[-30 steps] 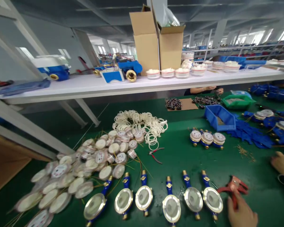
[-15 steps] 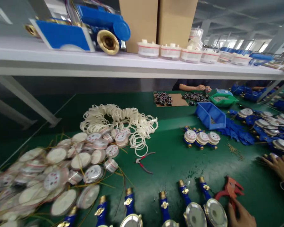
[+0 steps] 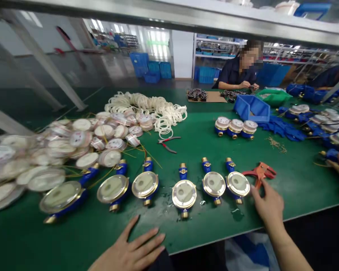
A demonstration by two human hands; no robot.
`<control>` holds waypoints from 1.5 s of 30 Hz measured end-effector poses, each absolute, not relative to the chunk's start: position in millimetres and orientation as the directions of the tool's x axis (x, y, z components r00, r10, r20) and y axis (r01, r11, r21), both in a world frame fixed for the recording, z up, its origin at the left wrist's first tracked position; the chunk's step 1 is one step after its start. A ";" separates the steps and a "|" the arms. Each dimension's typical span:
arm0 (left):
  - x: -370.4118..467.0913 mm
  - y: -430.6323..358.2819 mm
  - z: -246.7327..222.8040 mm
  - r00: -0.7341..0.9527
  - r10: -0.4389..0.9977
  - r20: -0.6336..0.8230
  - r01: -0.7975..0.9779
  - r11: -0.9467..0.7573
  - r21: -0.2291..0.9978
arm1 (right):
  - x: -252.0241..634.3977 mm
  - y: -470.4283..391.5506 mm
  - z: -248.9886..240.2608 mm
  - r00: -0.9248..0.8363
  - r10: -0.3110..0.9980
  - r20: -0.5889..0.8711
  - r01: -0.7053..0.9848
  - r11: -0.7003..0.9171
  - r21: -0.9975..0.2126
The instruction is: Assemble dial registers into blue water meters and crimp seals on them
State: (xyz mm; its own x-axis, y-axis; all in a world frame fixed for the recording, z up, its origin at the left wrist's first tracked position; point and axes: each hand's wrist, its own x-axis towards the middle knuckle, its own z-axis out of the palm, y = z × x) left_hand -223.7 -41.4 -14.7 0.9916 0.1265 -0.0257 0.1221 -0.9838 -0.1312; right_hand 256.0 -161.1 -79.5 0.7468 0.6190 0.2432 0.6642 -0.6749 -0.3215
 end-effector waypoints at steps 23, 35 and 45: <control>-199.0 -66.1 10.7 0.946 0.239 -0.221 0.197 -0.961 -0.196 | 255.8 -174.7 -68.5 0.628 0.690 0.361 0.778 -0.577 -0.249; -205.6 -60.1 7.7 0.977 0.182 -0.108 0.165 -0.975 -0.146 | 257.7 -165.1 -77.6 0.633 0.686 0.358 0.773 -0.585 -0.245; -206.5 -62.8 10.8 0.983 0.174 -0.054 0.165 -0.977 -0.138 | 271.2 -172.1 -91.8 0.545 0.725 0.421 0.838 -0.491 -0.239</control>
